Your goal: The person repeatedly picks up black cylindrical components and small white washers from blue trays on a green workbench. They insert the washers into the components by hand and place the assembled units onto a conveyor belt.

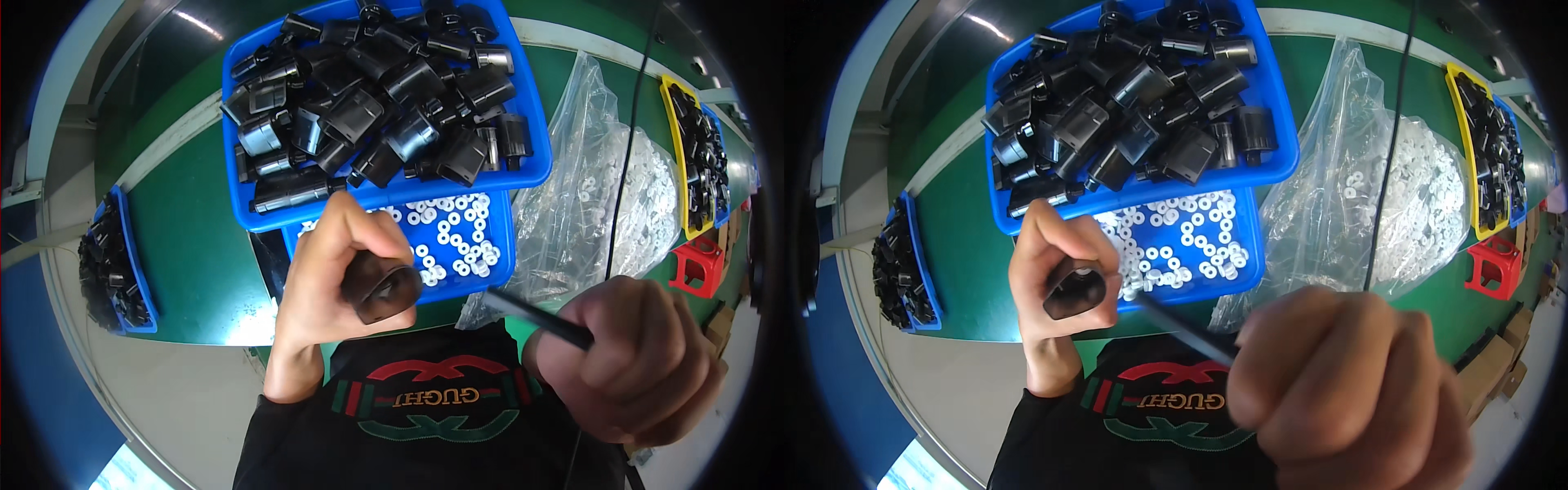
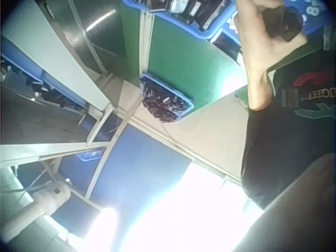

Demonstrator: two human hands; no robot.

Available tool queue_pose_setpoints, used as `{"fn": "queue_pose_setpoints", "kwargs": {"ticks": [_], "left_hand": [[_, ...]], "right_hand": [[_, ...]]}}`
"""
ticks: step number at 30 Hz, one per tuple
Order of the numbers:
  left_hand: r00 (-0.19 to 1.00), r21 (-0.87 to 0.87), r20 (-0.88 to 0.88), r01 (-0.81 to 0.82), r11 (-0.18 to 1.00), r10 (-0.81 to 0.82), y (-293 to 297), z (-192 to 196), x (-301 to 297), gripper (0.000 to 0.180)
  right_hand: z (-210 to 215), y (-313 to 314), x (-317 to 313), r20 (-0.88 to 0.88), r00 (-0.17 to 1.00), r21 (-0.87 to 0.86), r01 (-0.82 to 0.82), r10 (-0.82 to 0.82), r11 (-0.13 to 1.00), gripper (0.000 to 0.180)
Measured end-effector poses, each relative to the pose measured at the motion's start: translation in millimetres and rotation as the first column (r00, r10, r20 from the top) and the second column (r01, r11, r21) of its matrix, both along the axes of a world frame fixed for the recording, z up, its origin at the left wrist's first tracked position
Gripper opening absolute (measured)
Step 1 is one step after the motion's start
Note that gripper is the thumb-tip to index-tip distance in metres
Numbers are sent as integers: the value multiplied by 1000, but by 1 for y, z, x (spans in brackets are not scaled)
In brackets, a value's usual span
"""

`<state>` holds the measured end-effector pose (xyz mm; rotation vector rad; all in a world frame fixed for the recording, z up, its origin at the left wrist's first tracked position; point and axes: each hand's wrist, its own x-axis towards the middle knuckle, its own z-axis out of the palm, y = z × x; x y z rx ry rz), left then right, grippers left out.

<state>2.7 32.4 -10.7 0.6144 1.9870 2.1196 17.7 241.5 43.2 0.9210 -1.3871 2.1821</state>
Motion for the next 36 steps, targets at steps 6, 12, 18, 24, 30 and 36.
{"fn": "queue_pose_setpoints", "kwargs": {"ticks": [6, 12, 18, 24, 30, 36], "left_hand": [[975, 11, -4, -223, 975, 223, -31, 28, -19, 50], [880, -497, -424, -422, 758, 212, -55, 64, -120, 32], [831, -702, -550, -514, 492, 84, -53, 45, -263, 49], [908, -886, -419, -405, 224, -15, -80, -16, -363, 51], [978, -963, -198, -181, 200, -70, -65, -26, -366, 52], [878, -840, -475, -432, 328, -58, -35, 7, -315, 54]], "right_hand": [[-40, 1, 8, -249, 947, 906, 301, -203, 296, 23], [-88, -7, 22, -240, 865, 956, 290, -440, 48, 31], [-107, -9, 25, -340, 847, 918, 393, -409, 51, 25], [-109, -10, 26, -325, 858, 916, 390, -399, 92, 16], [-103, -10, 27, -271, 860, 920, 364, -432, 146, 20], [-101, -6, 30, -229, 848, 925, 343, -478, 165, 27]]}}
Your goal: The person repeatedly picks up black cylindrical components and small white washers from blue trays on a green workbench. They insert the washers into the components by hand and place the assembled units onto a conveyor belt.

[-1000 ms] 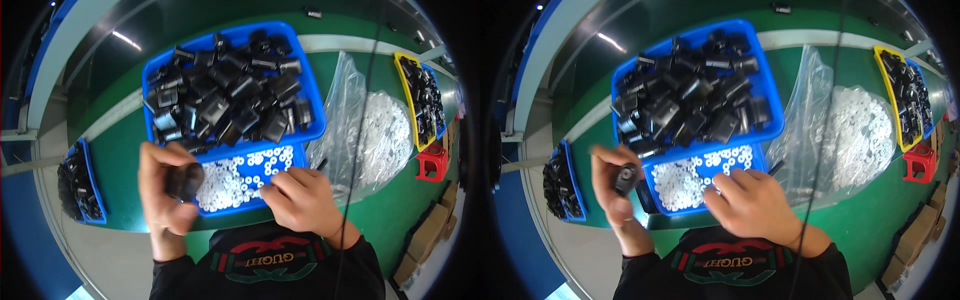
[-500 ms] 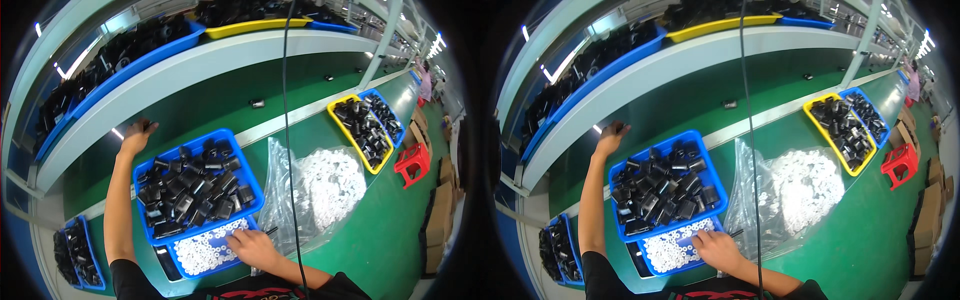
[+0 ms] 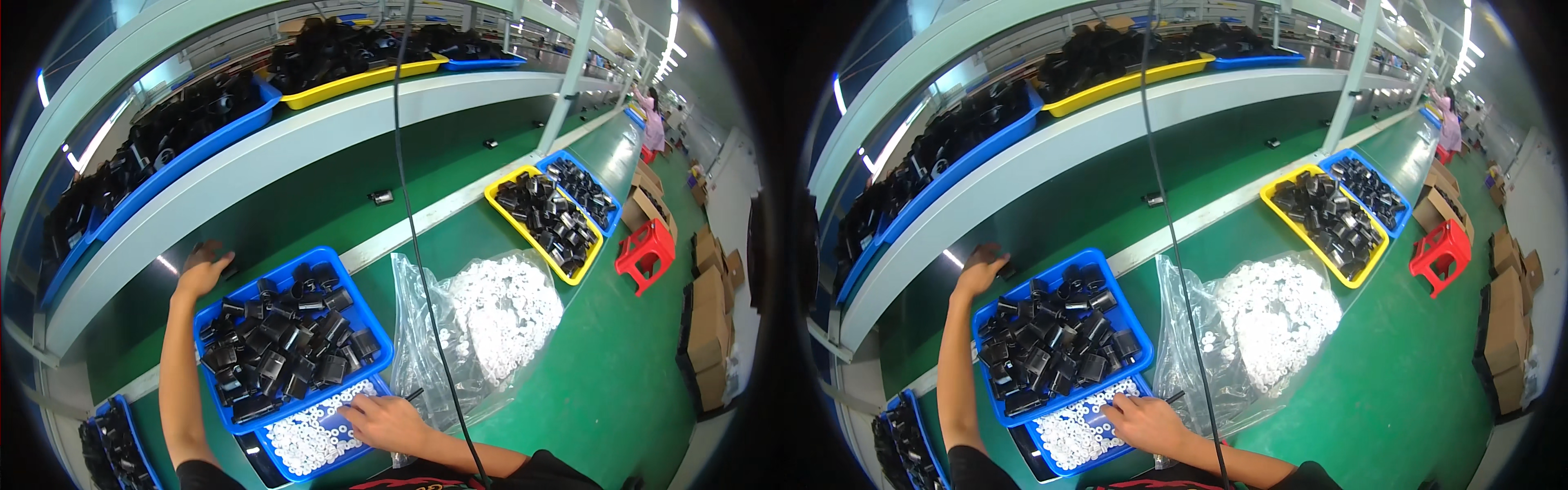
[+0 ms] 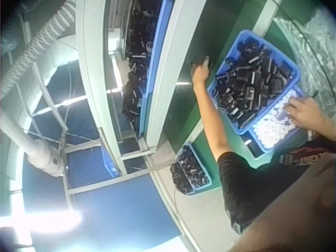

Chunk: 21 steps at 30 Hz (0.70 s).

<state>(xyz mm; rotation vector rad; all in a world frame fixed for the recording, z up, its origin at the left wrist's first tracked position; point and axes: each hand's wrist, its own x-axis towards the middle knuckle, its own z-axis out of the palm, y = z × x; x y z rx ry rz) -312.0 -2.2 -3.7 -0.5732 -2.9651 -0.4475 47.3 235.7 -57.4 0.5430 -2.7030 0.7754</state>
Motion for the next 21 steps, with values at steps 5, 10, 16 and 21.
{"fn": "queue_pose_setpoints", "kwargs": {"ticks": [5, 10, 16, 21], "left_hand": [[945, -68, 308, 136, 988, -109, -14, 40, 69, 52], [967, 41, 133, 215, 976, -218, -19, 28, 85, 44], [970, 13, 22, 240, 971, -241, -21, 24, 93, 45], [974, 114, -18, 228, 967, -227, -19, 41, 108, 51]], "right_hand": [[-5, -4, -1, 14, 998, -13, -64, 64, 998, 21], [-9, 0, 0, -22, 997, -71, -82, 80, 994, 19], [-14, -2, -1, -38, 996, -38, -78, 77, 996, 16], [-2, 1, -2, -3, 996, -50, -84, 84, 995, 16]]}}
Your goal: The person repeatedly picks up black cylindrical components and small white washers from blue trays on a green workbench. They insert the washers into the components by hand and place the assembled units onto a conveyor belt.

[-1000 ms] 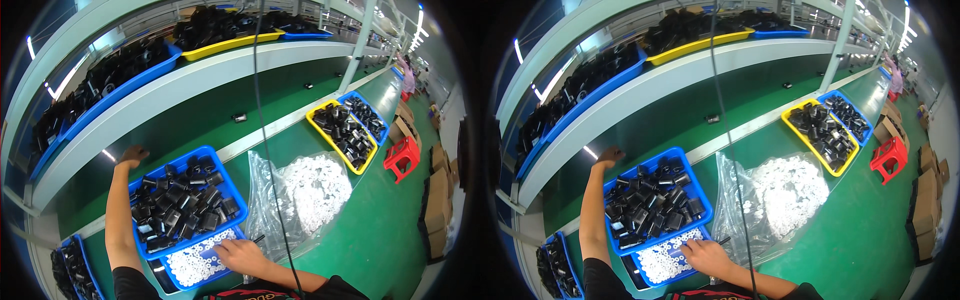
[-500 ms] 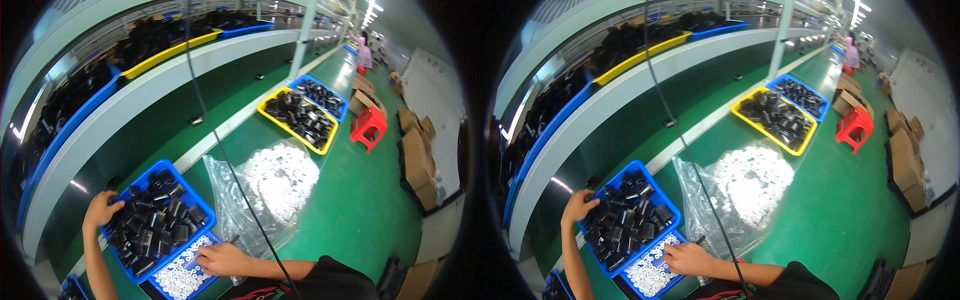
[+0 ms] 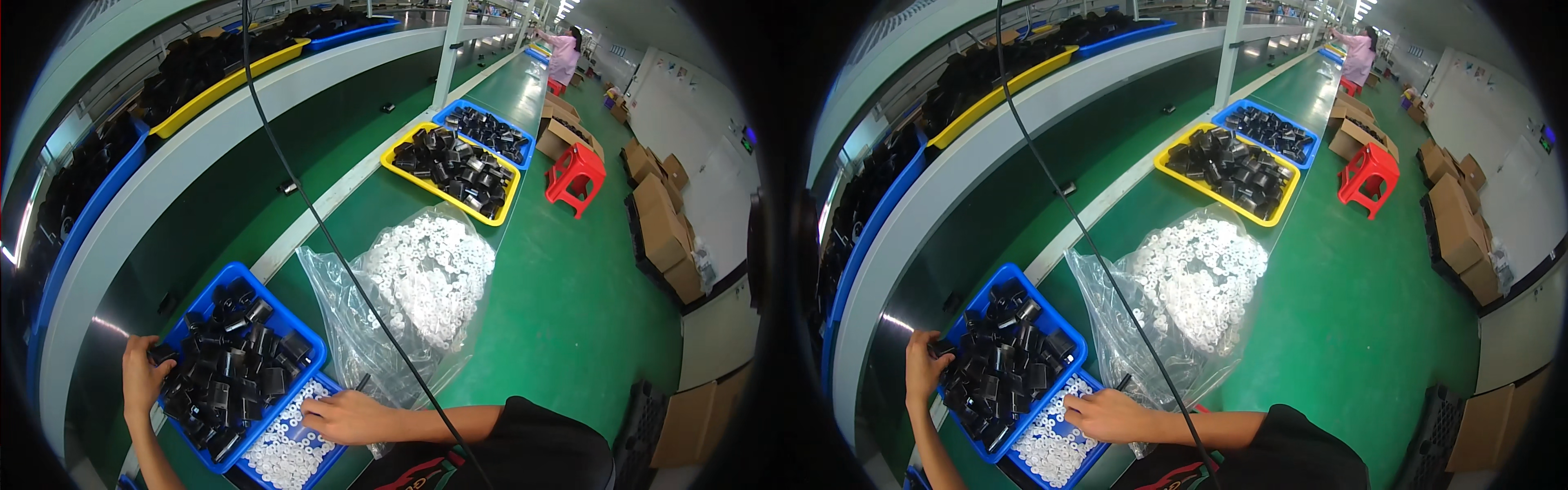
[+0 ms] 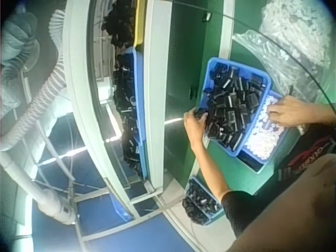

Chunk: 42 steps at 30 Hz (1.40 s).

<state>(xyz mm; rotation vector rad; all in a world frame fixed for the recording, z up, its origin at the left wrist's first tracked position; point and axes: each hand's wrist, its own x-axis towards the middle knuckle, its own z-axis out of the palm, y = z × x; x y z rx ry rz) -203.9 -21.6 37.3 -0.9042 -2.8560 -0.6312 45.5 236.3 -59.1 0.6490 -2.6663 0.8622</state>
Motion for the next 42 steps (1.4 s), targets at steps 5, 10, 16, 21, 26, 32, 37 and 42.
{"fn": "queue_pose_setpoints", "kwargs": {"ticks": [5, 10, 16, 21, 26, 32, 37, 42], "left_hand": [[994, 8, -4, -110, 994, 110, -3, 31, 52, 60], [1000, 255, 10, -6, 967, 3, -40, 33, 145, 60], [952, 760, 305, -260, 595, 27, -10, -18, 225, 41], [912, 856, 395, -320, 405, -113, 16, -53, 231, 47], [848, 811, 516, -439, 386, -122, 49, -45, 226, 60], [849, 779, 513, -399, 483, -125, 41, -40, 221, 48], [802, 776, 550, -388, 498, -232, 38, -49, 215, 49], [902, 868, 361, -231, 440, -238, 47, -59, 215, 48]], "right_hand": [[8, 4, -2, 20, 1000, -66, -9, 11, 998, 18], [19, 9, -6, -50, 999, -98, -14, 9, 995, 23], [22, 4, -18, -46, 999, -113, -34, 29, 993, 27], [35, -2, -19, -19, 998, -279, -60, 57, 958, 24], [51, -4, -20, 40, 997, -486, -39, 66, 873, 23], [70, 5, -20, 355, 911, -667, 91, 208, 739, 20], [65, 1, -21, 344, 911, -743, 116, 228, 660, 24], [61, -2, -17, 246, 952, -758, 72, 182, 649, 26]]}}
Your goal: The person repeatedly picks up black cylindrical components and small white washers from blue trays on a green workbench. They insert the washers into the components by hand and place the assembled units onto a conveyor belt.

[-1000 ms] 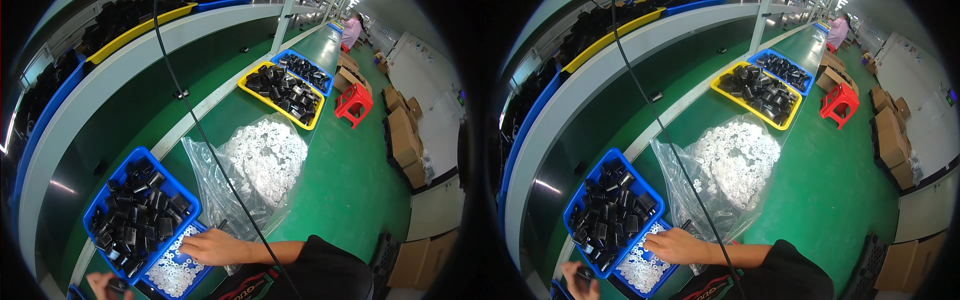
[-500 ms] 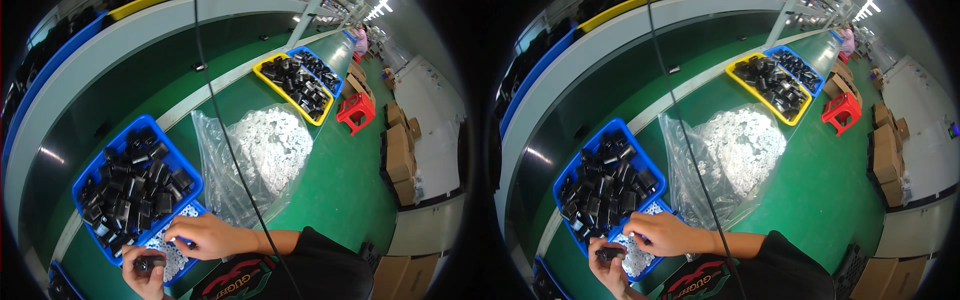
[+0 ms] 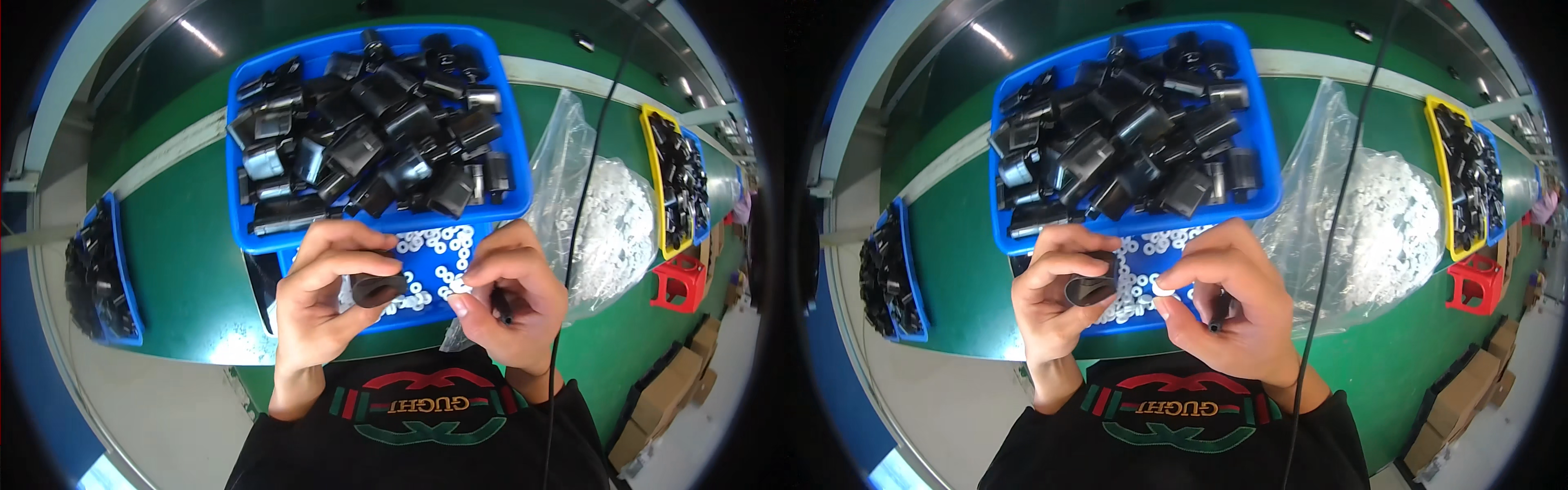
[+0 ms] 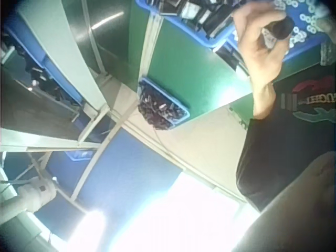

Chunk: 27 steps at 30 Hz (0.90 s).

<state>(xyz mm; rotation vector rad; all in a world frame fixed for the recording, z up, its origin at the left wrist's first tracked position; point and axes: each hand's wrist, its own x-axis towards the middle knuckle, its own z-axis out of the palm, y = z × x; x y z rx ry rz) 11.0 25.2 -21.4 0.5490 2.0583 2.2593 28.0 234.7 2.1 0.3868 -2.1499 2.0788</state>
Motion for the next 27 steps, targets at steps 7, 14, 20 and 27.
{"fn": "queue_pose_setpoints", "kwargs": {"ticks": [7, 14, 20, 27], "left_hand": [[996, 28, 91, -18, 999, 16, 3, -1, 8, 46], [997, 69, 49, -63, 996, 59, 10, -3, 11, 38], [997, -58, -45, -73, 996, 70, 7, -4, 12, 38], [995, -88, -38, 86, 992, -89, -6, -2, 9, 50]], "right_hand": [[13, -16, -11, -170, 971, 265, -118, 167, 957, 33], [13, -27, -9, -112, 981, 297, -117, 157, 948, 50], [4, -28, -2, -133, 985, 286, -67, 109, 956, 56], [3, -27, -2, -127, 988, 308, -48, 91, 950, 54]]}}
